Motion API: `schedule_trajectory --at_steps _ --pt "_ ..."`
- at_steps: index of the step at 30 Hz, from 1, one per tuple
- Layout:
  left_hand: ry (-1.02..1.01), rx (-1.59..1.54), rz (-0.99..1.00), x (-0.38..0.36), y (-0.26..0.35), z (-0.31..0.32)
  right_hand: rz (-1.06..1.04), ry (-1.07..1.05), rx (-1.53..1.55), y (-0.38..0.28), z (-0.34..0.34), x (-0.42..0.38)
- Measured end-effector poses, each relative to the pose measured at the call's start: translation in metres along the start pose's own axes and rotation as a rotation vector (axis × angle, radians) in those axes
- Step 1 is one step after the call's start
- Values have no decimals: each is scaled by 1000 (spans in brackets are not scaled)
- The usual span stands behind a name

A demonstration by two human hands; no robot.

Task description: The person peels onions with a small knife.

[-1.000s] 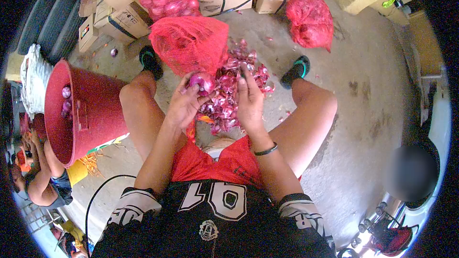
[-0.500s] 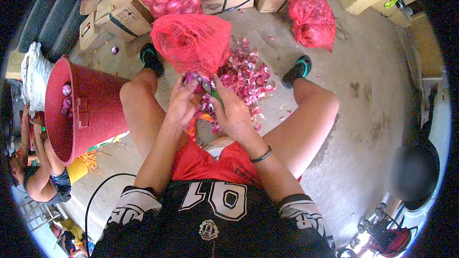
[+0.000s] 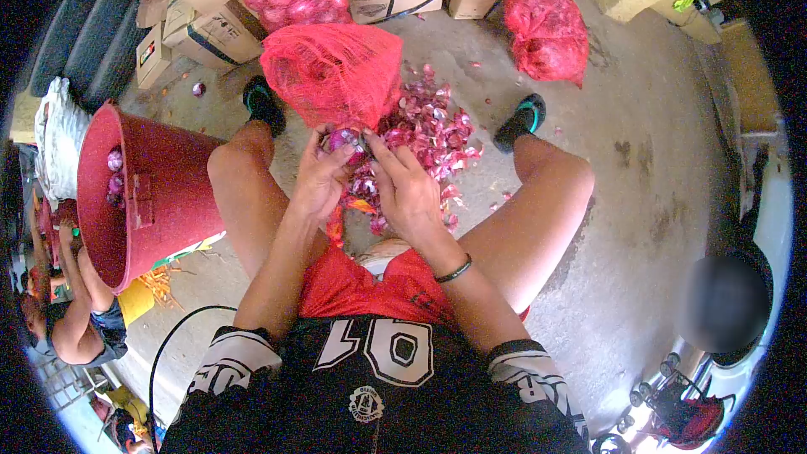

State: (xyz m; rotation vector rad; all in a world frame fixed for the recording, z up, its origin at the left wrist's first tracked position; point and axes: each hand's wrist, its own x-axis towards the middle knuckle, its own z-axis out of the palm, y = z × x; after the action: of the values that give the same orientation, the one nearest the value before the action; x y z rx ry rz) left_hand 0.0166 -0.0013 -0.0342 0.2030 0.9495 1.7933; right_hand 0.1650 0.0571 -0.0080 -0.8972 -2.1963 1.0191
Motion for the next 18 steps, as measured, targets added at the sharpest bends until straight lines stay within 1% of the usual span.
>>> schedule_trajectory --at_steps 4,7,10,13,14,16,18 --pt "-49 -52 -21 1 0 1 9 54 0 -4 -2 6" --pt "-107 -91 -38 1 2 1 57 -1 -122 -3 -8 7" --pt "-170 -131 -43 -1 4 -1 25 217 -137 31 -15 19" --pt "-188 -141 -43 -6 5 -5 -119 144 13 36 -29 28" --pt "-188 -129 -46 -5 5 -6 -115 84 56 37 -25 25" --pt "-188 -118 -30 -2 5 -5 79 -68 313 31 -19 13" --pt "-182 -112 -11 -2 4 -5 240 -172 517 21 -15 4"
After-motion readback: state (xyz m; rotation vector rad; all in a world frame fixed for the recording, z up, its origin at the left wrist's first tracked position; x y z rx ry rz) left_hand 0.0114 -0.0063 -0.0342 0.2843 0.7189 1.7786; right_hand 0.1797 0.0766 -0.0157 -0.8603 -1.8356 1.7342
